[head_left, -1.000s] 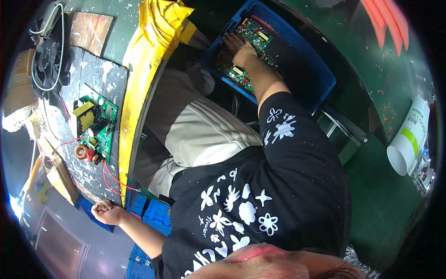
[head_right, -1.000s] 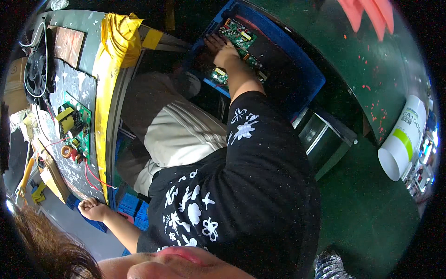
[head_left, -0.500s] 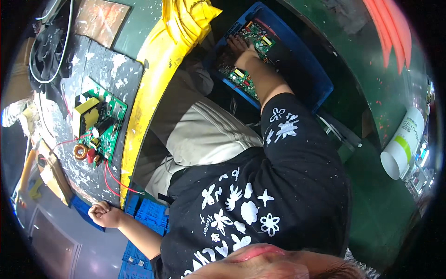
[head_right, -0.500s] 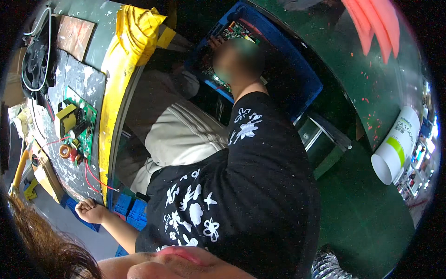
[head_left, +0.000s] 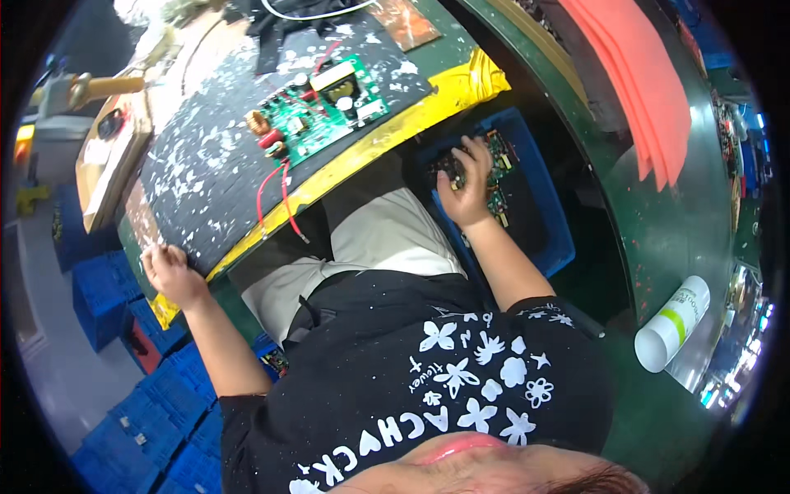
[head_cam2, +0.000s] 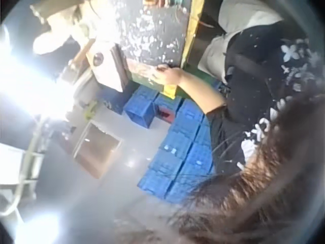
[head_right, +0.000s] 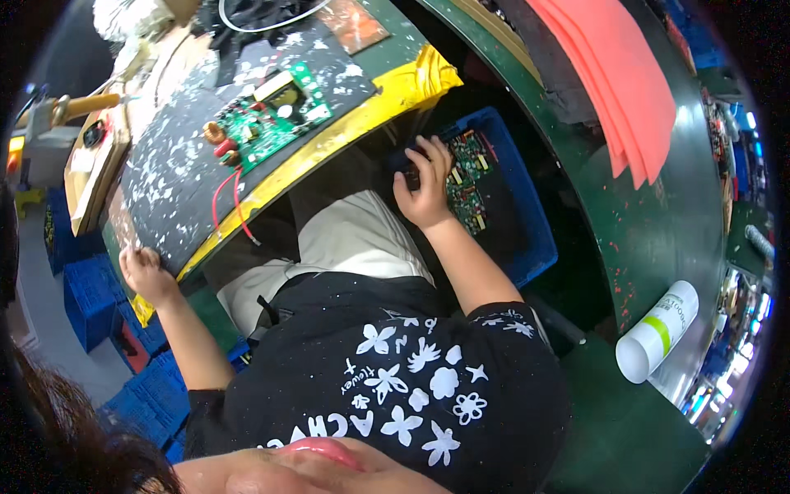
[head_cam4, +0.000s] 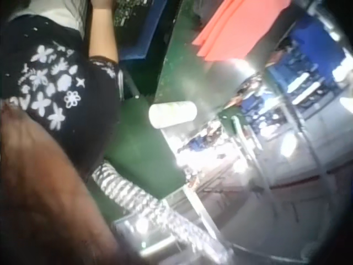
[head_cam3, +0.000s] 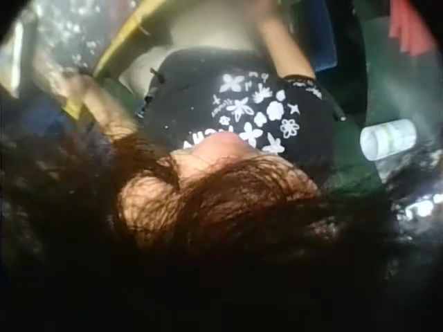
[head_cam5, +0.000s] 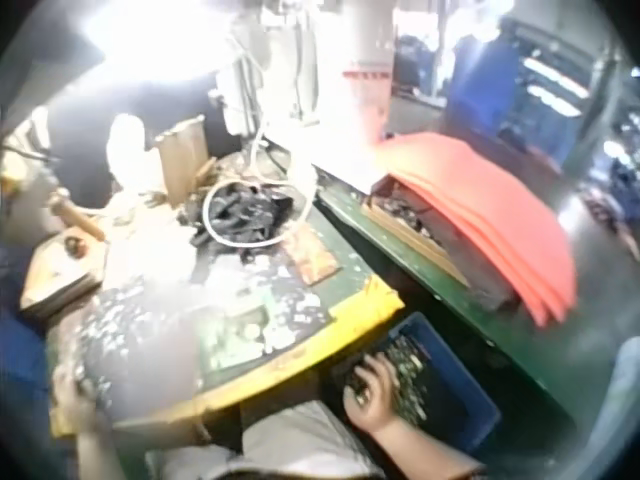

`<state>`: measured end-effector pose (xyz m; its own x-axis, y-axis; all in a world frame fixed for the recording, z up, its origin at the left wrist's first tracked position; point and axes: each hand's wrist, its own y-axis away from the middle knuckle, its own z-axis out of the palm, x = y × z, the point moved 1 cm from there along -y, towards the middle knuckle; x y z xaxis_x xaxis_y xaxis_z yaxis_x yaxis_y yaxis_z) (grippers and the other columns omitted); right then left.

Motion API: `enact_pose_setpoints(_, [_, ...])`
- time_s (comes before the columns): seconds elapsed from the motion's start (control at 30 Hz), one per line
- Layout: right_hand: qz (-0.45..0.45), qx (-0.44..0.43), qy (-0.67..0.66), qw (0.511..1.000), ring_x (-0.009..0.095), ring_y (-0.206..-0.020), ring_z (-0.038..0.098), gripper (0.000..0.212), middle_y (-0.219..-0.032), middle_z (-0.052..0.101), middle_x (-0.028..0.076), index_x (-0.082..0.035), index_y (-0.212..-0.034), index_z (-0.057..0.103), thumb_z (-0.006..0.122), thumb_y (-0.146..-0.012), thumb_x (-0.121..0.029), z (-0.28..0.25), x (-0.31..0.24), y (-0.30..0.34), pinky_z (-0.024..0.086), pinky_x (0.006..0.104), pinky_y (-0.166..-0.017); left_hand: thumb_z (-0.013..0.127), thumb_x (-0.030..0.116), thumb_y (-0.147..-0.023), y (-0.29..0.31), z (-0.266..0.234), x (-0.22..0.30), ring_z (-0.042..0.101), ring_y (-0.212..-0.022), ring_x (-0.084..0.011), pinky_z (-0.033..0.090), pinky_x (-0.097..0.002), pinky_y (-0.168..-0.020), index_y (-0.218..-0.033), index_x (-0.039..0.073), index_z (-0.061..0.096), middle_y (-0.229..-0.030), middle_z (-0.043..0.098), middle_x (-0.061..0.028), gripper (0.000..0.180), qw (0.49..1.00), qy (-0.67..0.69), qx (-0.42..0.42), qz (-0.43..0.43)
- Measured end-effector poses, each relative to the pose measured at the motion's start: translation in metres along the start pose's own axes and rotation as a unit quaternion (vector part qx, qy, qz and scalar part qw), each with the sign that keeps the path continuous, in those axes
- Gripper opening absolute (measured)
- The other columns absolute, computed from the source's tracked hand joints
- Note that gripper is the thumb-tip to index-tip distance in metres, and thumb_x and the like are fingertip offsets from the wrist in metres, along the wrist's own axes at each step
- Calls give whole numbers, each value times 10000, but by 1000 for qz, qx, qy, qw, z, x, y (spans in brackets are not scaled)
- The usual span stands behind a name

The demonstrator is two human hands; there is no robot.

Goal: The recorder is assembling components onto circuit boards and using an electric screwdriver at a manufacturing workstation.

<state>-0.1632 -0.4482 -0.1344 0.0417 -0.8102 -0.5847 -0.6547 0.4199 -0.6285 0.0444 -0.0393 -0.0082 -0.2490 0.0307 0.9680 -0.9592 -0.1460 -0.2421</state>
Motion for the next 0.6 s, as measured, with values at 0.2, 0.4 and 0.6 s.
enact_pose_setpoints(0.2, [-101, -29, -20, 994, 313, -1050, 517, 432, -1137, 549, 143, -52, -1105, 553, 680, -704, -148, -13, -110, -131, 397, 397, -907, 495, 83, -899, 0, 12, 10, 325, -479, -26, 234, -195, -436, -746, 88, 464, -590, 403, 40, 156, 1000, -8, 7, -2])
enact_pose_setpoints(0.4, [47, -40, 129, 990, 381, -1085, 478, 468, -1240, 445, 216, -88, -1201, 534, 600, -795, -310, 67, -144, -141, 385, 458, -930, 484, 98, -905, -3, 5, -1, 328, -473, -33, 234, -192, -435, -790, 87, 465, -567, 385, 41, 117, 1000, -29, -8, 8])
enact_pose_setpoints(0.6, [43, 41, 95, 994, 314, -925, 557, 210, -963, 592, 155, -102, -967, 638, 590, -794, -210, 57, -141, -146, 432, 421, -839, 477, 117, -912, 5, 14, 9, 310, -475, -31, 218, -193, -438, -760, 90, 459, -568, 374, 46, 155, 997, -68, -36, 2])
